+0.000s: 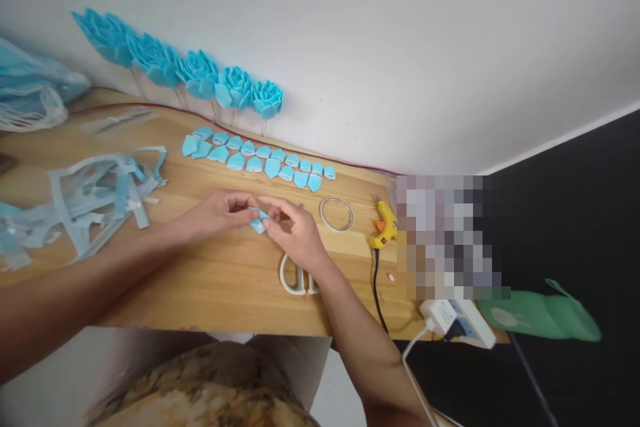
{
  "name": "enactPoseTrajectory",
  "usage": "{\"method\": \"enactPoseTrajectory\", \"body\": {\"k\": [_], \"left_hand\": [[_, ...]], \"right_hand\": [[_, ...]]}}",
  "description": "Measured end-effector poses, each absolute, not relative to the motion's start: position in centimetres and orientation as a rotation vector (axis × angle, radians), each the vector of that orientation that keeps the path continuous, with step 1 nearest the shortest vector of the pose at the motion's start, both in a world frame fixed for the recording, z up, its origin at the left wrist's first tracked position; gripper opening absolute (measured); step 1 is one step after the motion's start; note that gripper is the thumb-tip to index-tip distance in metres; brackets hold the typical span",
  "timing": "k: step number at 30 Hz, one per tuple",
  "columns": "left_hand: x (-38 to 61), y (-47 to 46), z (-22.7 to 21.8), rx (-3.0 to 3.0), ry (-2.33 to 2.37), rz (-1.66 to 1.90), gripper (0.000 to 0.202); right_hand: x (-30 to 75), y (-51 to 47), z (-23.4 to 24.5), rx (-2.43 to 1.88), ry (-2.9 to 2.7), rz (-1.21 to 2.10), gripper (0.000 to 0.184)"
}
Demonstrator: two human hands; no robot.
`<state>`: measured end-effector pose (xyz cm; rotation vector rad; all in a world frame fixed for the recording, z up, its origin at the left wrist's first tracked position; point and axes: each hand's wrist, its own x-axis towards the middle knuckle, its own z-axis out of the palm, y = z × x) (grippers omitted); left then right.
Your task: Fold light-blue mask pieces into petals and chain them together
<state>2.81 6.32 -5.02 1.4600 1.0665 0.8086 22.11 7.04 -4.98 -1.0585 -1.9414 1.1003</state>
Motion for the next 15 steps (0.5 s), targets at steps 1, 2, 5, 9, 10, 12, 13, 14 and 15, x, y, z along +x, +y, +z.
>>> {"method": "enactPoseTrajectory", "body": {"k": [1, 2, 5, 9, 10, 12, 13, 14, 15], "left_hand": [[2.82, 6.31, -4.89, 1.424, 1.062, 0.820, 0.027], [2.85, 6.28, -4.76, 1.389, 1.056, 0.828, 0.029], [3.12, 6.16, -4.56, 1.365, 1.030, 0.835, 0.031], [3.58, 6.05, -4.82, 1.401, 1.002, 0.846, 0.028], [3.62, 6.06, -4.89, 1.390, 1.014, 0.858, 0.028], [3.59, 6.10, -4.93, 1.354, 1.048, 0.892, 0.027], [3.53, 6.12, -4.90, 1.336, 1.063, 0.912, 0.027], [3.46, 6.14, -4.83, 1.323, 1.075, 0.930, 0.026], [3.40, 6.15, -4.75, 1.316, 1.084, 0.939, 0.025]], "right_hand": [[22.05, 6.98, -5.03, -1.056, -1.929, 1.093, 0.035], [22.00, 6.92, -5.10, -1.052, -1.912, 1.087, 0.035], [21.88, 6.83, -5.35, -1.051, -1.843, 1.072, 0.034], [21.68, 6.79, -5.51, -1.078, -1.763, 1.075, 0.032], [21.65, 6.80, -5.51, -1.084, -1.749, 1.089, 0.033], [21.62, 6.82, -5.44, -1.089, -1.721, 1.124, 0.033], [21.63, 6.84, -5.39, -1.090, -1.711, 1.138, 0.034], [21.66, 6.86, -5.31, -1.087, -1.705, 1.149, 0.034], [21.71, 6.87, -5.22, -1.079, -1.703, 1.159, 0.035]]}}
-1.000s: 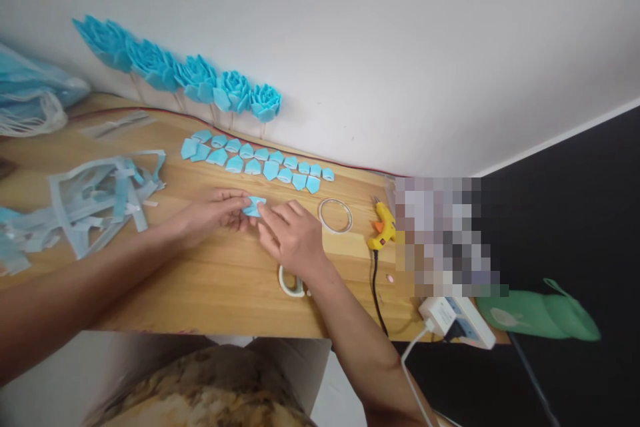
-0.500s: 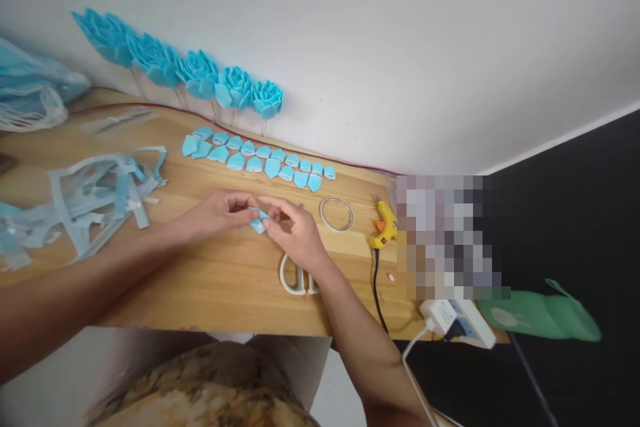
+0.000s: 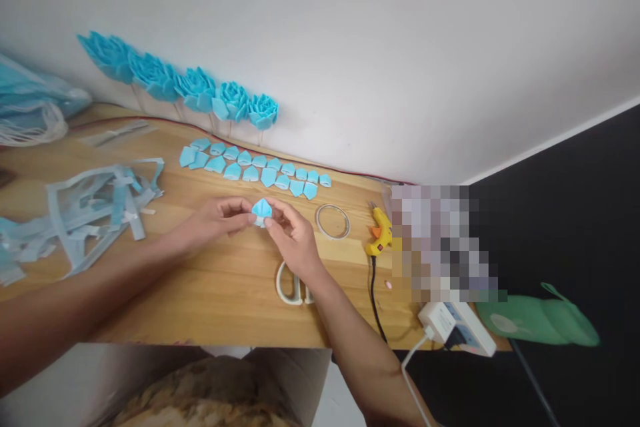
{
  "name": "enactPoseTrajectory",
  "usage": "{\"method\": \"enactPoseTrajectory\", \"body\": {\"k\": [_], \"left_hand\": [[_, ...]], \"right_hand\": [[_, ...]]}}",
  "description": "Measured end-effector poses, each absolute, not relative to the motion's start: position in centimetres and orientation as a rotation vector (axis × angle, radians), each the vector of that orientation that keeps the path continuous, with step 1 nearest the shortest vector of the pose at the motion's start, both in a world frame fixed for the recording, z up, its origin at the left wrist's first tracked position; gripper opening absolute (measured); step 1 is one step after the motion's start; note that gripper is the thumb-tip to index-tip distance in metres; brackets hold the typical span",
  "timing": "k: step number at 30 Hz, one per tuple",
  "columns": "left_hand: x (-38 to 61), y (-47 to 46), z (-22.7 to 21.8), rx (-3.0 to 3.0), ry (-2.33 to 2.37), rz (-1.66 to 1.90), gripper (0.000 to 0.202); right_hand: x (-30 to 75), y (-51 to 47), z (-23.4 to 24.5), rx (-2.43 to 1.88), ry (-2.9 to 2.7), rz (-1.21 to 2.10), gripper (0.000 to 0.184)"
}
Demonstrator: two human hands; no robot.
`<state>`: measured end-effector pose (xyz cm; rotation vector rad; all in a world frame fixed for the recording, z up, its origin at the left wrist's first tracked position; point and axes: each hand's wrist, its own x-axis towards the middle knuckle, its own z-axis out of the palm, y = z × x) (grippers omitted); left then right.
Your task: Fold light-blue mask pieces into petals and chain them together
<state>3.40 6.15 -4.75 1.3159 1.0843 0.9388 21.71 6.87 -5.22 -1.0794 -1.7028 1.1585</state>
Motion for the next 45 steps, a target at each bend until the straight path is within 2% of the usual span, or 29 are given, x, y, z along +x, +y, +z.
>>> {"method": "enactPoseTrajectory", "body": {"k": [7, 18, 22, 33, 38, 45], "left_hand": [[3.3, 6.1, -4.4, 1.364, 1.090, 0.872, 0.027], [3.9, 5.8, -5.7, 1.509, 1.072, 0.795, 0.035], [4.1, 5.6, -5.9, 1.532, 1.029, 0.745, 0.033], [4.0, 5.6, -5.1, 1.544, 1.025, 0.743, 0.031], [3.6, 5.9, -5.6, 1.548, 1.109, 0.797, 0.029], [3.2, 6.2, -4.8, 1.386, 1.264, 0.844, 0.031]], "right_hand": [[22.0, 7.1, -4.9, -1.076, -1.667, 1.179, 0.042], [21.9, 6.9, -5.2, -1.089, -1.655, 1.130, 0.035], [21.9, 6.9, -5.3, -1.053, -1.693, 1.204, 0.041], [21.8, 6.9, -5.2, -1.104, -1.631, 1.142, 0.032], [23.4, 7.7, -4.2, -1.132, -1.709, 0.978, 0.029], [27.1, 8.0, -2.6, -1.408, -1.924, 0.611, 0.026]]}}
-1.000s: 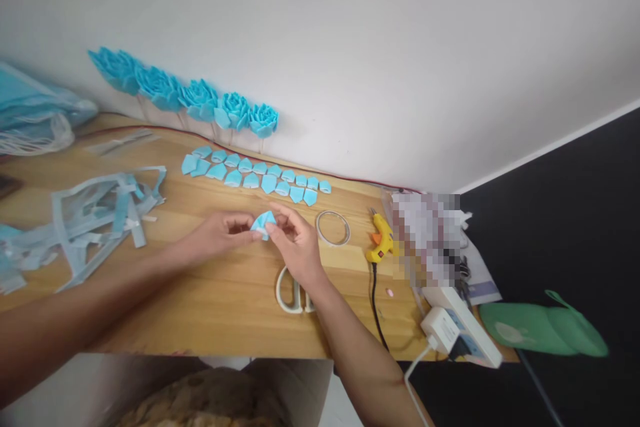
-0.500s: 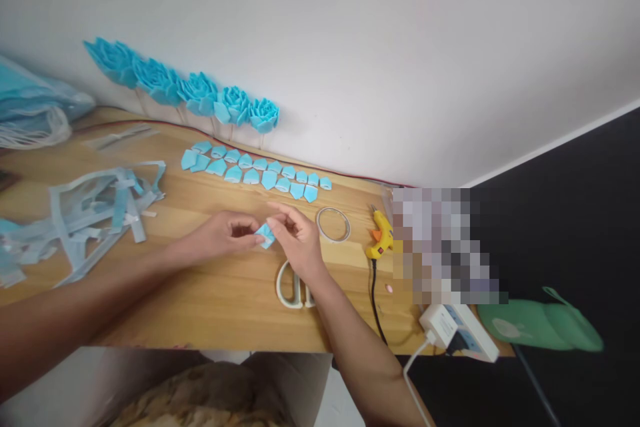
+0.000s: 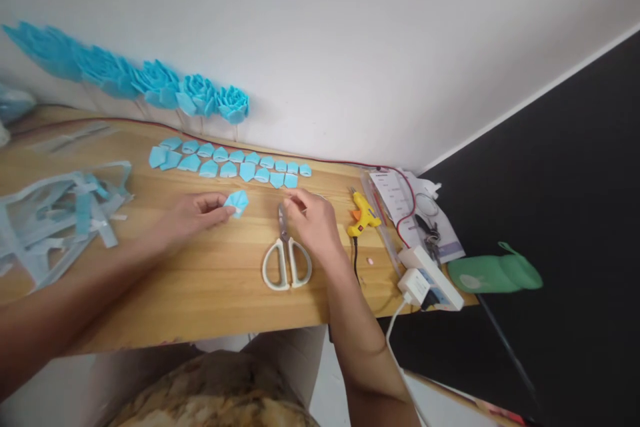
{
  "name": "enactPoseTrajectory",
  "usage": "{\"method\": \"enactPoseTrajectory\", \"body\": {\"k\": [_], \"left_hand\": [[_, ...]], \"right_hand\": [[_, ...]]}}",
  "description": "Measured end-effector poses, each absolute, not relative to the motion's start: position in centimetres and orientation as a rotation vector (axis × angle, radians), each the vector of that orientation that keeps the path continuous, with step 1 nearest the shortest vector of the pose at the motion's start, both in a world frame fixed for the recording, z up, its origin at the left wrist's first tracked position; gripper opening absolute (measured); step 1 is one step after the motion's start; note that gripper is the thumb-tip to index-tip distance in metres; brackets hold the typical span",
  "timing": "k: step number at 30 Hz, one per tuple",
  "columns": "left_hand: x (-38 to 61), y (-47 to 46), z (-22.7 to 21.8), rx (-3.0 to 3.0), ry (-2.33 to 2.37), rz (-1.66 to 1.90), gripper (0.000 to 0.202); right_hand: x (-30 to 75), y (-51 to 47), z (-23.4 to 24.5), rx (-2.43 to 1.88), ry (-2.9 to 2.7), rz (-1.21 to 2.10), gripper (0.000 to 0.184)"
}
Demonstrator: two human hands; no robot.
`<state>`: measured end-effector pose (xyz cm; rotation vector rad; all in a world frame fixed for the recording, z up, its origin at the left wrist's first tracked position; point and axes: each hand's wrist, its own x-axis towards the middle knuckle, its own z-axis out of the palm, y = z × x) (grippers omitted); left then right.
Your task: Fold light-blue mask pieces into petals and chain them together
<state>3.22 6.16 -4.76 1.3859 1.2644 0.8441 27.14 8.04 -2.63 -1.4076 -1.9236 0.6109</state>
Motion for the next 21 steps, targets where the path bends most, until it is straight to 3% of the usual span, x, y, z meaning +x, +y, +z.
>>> {"method": "enactPoseTrajectory", "body": {"k": [6, 15, 21], "left_hand": [[3.5, 6.1, -5.0, 1.409, 1.246, 0.873, 0.031], [3.4, 6.1, -5.1, 1.425, 1.202, 0.889, 0.032], [3.4, 6.1, -5.3, 1.413, 1.167, 0.909, 0.033]], "right_hand": [[27.4, 6.6, -3.6, -1.476, -2.224, 0.418, 0.017], [25.8, 6.8, -5.7, -1.680, -2.214, 0.184, 0.015], [26.2, 6.9, -6.6, -1.643, -2.083, 0.317, 0.016]]}}
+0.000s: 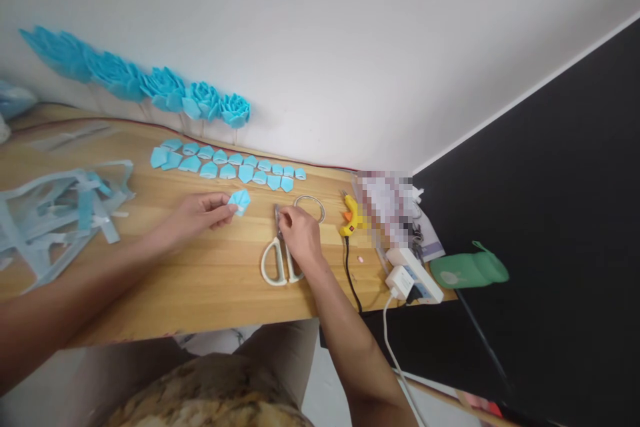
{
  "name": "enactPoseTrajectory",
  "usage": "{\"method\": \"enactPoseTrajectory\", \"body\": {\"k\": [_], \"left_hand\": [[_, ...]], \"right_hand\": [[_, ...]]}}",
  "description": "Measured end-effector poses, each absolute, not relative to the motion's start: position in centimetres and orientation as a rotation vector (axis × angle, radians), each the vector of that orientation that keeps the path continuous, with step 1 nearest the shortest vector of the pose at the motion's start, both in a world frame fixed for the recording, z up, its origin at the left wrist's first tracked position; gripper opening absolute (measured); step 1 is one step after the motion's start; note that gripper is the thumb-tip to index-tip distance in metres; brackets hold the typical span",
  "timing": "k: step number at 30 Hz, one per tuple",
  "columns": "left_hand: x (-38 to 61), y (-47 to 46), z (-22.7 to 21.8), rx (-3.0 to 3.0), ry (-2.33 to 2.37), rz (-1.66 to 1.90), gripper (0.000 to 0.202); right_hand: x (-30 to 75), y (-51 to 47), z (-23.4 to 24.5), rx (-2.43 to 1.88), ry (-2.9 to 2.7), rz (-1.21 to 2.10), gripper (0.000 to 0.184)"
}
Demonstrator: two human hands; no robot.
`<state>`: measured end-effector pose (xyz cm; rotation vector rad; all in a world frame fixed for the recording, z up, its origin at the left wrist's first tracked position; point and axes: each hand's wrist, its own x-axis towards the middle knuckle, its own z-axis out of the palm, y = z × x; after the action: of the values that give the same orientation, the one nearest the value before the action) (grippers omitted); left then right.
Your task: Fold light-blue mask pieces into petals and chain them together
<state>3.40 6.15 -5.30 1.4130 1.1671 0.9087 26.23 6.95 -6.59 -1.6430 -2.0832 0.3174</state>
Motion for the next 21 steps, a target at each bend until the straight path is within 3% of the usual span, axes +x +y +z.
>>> {"method": "enactPoseTrajectory", "body": {"k": [16, 21], "left_hand": [[3.6, 6.1, -5.5, 1.360, 1.211, 0.841, 0.036], [3.6, 6.1, -5.5, 1.344, 1.198, 0.830, 0.037]], "right_hand": [[26.4, 6.6, -7.1, -1.545, -1.821, 0.525, 0.019], [24.7, 7.2, -3.9, -1.287, -1.575, 0.915, 0.020]]}}
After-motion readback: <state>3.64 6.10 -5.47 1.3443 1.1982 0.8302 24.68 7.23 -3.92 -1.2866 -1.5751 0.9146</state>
